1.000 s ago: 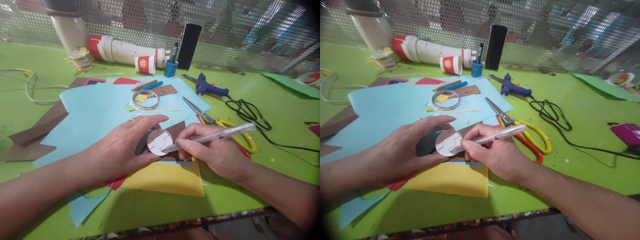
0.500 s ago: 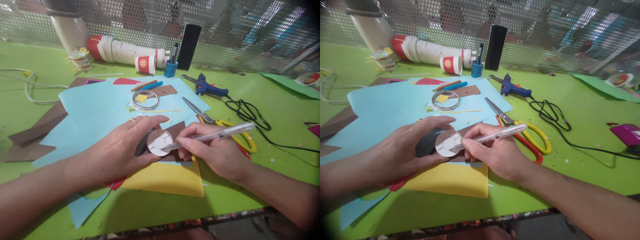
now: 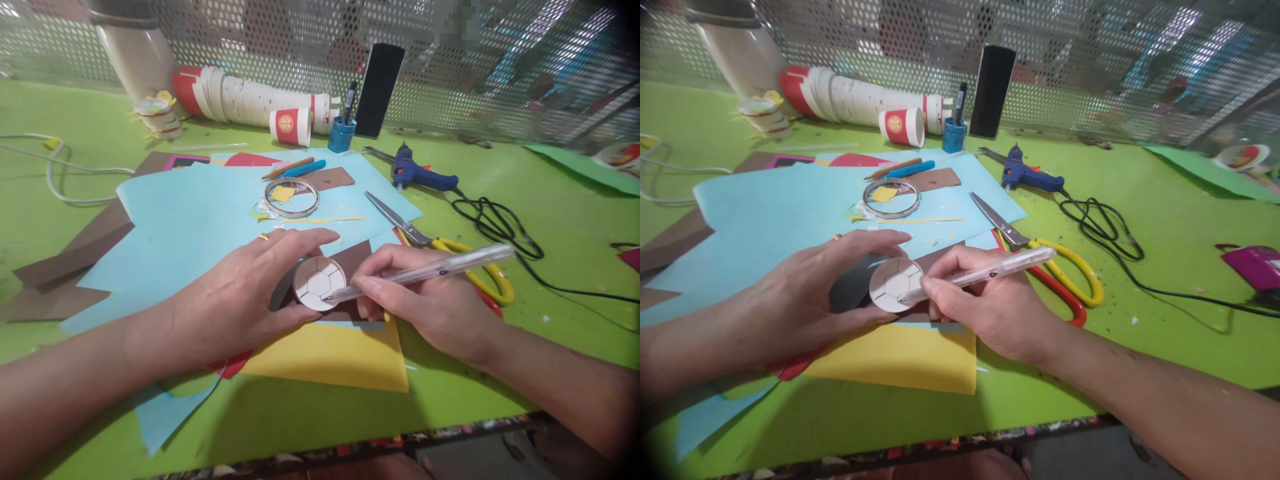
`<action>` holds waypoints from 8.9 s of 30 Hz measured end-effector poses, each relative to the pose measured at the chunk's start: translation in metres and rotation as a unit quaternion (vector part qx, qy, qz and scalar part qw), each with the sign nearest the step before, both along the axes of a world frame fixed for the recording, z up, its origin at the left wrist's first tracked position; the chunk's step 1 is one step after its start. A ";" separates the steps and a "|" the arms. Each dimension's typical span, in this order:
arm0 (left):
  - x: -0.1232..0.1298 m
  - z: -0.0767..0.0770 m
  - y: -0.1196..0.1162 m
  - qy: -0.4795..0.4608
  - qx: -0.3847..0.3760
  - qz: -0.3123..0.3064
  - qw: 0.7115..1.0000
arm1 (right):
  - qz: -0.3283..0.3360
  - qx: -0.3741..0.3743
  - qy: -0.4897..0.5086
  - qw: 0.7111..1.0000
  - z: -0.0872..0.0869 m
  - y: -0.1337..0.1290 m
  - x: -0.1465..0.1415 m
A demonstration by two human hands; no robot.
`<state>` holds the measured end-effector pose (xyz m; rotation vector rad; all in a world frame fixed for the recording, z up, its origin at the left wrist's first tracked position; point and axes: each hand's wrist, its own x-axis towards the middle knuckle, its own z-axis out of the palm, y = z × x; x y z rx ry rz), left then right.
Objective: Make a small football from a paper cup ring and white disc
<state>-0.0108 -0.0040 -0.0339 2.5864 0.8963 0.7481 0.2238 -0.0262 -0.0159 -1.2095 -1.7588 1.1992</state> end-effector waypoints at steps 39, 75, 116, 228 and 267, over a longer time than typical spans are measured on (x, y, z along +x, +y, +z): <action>-0.001 0.001 -0.001 0.008 0.026 -0.011 1.000 | 0.010 -0.001 -0.011 1.000 0.002 0.000 0.000; -0.001 0.006 -0.007 0.020 0.048 -0.026 0.998 | 0.014 0.011 -0.034 0.999 0.008 -0.002 -0.001; 0.000 0.003 -0.005 0.009 0.074 -0.043 0.996 | 0.043 0.013 -0.058 0.997 0.009 -0.002 0.002; 0.003 0.000 0.001 0.029 -0.039 0.018 0.999 | 0.022 -0.028 0.001 0.999 -0.002 0.002 0.005; 0.002 0.000 0.000 0.038 -0.033 0.009 0.999 | 0.006 -0.058 0.035 0.998 -0.002 0.000 0.002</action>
